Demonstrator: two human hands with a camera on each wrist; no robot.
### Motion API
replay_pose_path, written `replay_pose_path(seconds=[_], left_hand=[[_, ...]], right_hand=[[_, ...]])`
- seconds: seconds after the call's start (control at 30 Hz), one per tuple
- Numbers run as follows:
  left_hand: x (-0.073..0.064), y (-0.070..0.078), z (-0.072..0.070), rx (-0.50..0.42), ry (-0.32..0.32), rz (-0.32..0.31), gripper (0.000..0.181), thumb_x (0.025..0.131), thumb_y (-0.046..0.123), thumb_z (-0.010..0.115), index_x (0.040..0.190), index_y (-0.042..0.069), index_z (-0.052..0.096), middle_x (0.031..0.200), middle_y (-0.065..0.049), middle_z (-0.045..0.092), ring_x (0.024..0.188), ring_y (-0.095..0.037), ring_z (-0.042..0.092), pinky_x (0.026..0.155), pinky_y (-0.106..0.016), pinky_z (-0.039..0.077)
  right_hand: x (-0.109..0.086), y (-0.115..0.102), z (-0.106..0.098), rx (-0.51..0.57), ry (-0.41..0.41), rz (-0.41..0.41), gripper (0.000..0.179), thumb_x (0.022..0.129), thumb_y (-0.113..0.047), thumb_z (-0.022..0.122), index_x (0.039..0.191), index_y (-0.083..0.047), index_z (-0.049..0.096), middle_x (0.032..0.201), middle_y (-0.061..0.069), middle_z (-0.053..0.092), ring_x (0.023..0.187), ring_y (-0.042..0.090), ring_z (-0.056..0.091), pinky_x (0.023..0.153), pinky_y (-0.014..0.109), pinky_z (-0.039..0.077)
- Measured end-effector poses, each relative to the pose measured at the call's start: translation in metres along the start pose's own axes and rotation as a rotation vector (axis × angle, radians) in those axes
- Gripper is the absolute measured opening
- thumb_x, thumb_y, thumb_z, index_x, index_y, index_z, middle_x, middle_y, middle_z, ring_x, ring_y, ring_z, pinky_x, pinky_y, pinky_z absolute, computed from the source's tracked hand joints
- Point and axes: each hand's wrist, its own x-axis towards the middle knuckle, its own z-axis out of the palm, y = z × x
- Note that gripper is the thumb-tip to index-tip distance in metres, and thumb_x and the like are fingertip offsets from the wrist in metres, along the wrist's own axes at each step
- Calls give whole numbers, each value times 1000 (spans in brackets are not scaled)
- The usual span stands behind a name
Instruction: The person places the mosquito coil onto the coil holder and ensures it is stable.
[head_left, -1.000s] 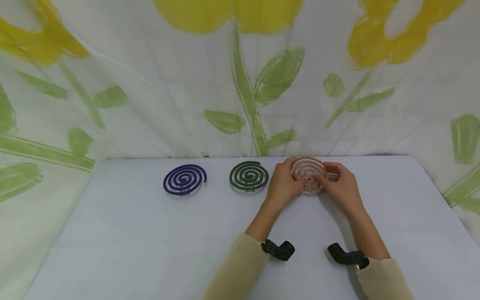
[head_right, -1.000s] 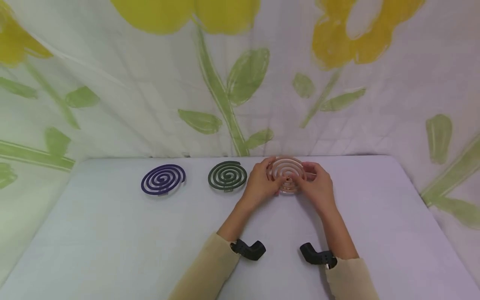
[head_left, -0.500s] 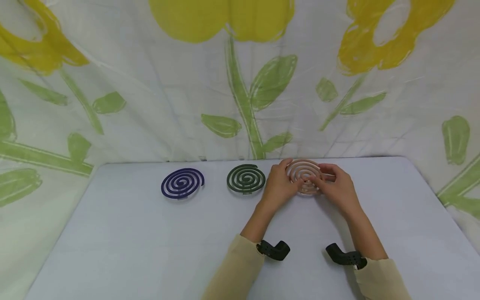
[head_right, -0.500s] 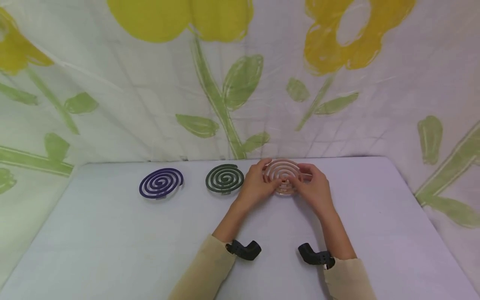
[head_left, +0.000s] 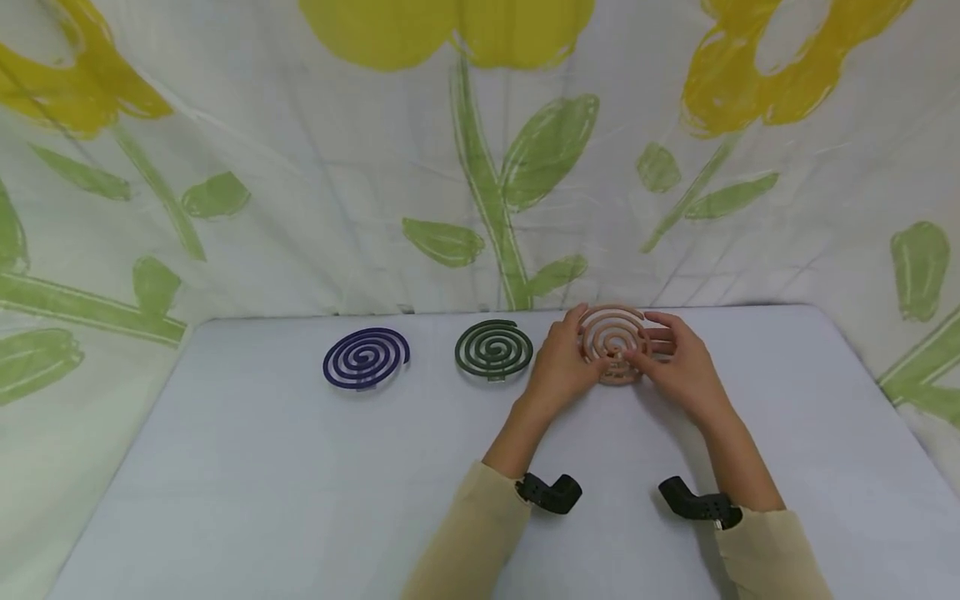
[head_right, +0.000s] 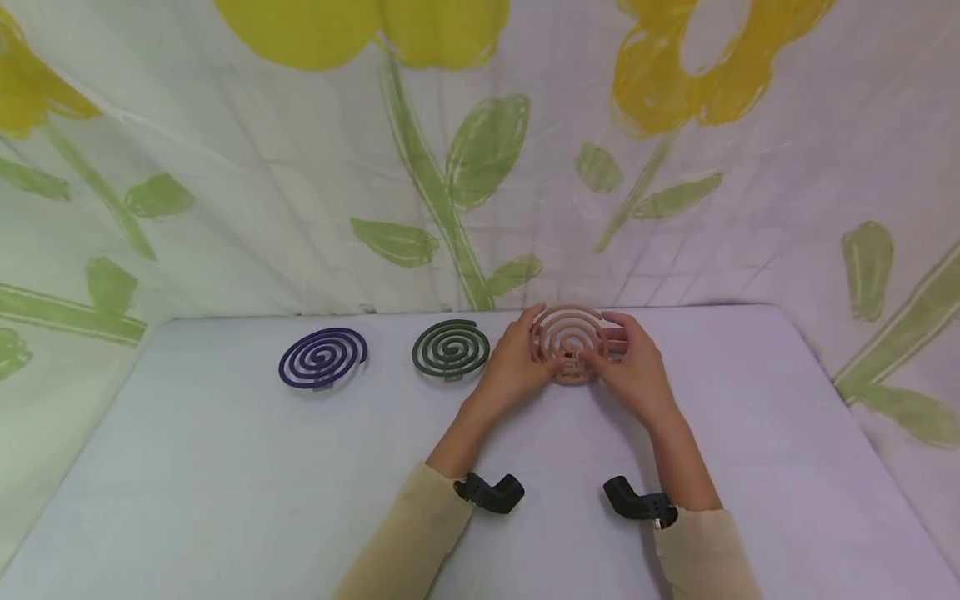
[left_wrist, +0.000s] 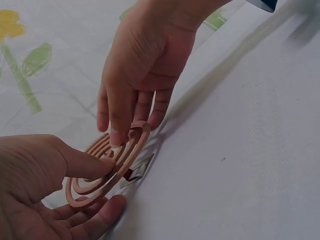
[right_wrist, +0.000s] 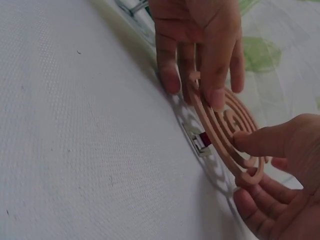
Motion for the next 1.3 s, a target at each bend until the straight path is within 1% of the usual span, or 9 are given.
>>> replay_pose_path(seconds=[0.1, 0.37, 0.6, 0.7, 0.9, 1.03, 1.13, 1.2, 1.3], left_hand=[[1, 1, -2, 10, -2, 1, 78, 92, 19, 80, 159, 9, 43, 136, -19, 65, 124, -29, 64, 98, -38, 57], [3, 1, -4, 10, 10, -2, 67, 96, 27, 76, 154, 6, 50, 136, -22, 65, 124, -31, 64, 102, -44, 57], [2, 2, -5, -18, -17, -34, 64, 98, 28, 73, 155, 6, 51, 138, -23, 64, 129, -33, 62, 107, -46, 56], [2, 6, -6, -25, -12, -55, 65, 99, 28, 71, 156, 7, 48, 142, -22, 62, 131, -34, 62, 108, -47, 55], [-6, 23, -2, 69, 1, -100, 68, 101, 30, 66, 160, 8, 42, 151, -21, 57, 139, -36, 58, 112, -48, 54], [-12, 28, -2, 146, -7, -77, 68, 102, 28, 64, 161, 7, 39, 155, -20, 52, 144, -36, 53, 118, -46, 50], [-17, 29, -4, 188, -25, -37, 69, 102, 29, 64, 162, 7, 38, 157, -19, 51, 147, -35, 50, 121, -45, 47], [-22, 27, -7, 209, -40, 9, 68, 103, 31, 64, 162, 7, 38, 156, -19, 52, 147, -34, 50, 123, -45, 44], [-31, 24, -13, 240, -48, 93, 69, 104, 35, 64, 162, 8, 38, 151, -18, 56, 144, -33, 52, 124, -47, 44]], right_hand=[[1, -1, -1, -4, -9, 0, 70, 96, -12, 78, 155, 2, 44, 137, 36, 63, 122, 51, 67, 78, 1, 46], [2, -1, -3, -30, -29, 6, 62, 98, -17, 77, 150, 3, 50, 138, 35, 62, 123, 51, 66, 79, 0, 45], [1, 0, -7, -58, -45, 33, 59, 101, -24, 74, 148, 4, 53, 140, 34, 63, 126, 49, 66, 80, -1, 43], [2, 0, -9, -49, -40, 29, 60, 101, -26, 73, 149, 5, 52, 142, 34, 62, 128, 48, 64, 81, -2, 43], [0, 2, -16, -41, -5, 38, 61, 103, -29, 71, 149, 5, 52, 148, 29, 59, 134, 44, 59, 84, -2, 41], [-1, 0, -18, -36, 19, 36, 60, 103, -31, 71, 148, 4, 53, 149, 28, 58, 136, 44, 57, 87, 1, 42], [0, -3, -19, -39, 31, 39, 60, 102, -31, 71, 148, 4, 53, 150, 26, 58, 137, 43, 57, 97, 11, 50], [0, -5, -19, -43, 34, 39, 60, 102, -31, 71, 148, 3, 53, 150, 26, 58, 139, 42, 56, 107, 27, 55], [0, -7, -19, -53, 34, 22, 60, 103, -31, 71, 148, 3, 53, 151, 26, 57, 141, 44, 54, 115, 54, 51]])
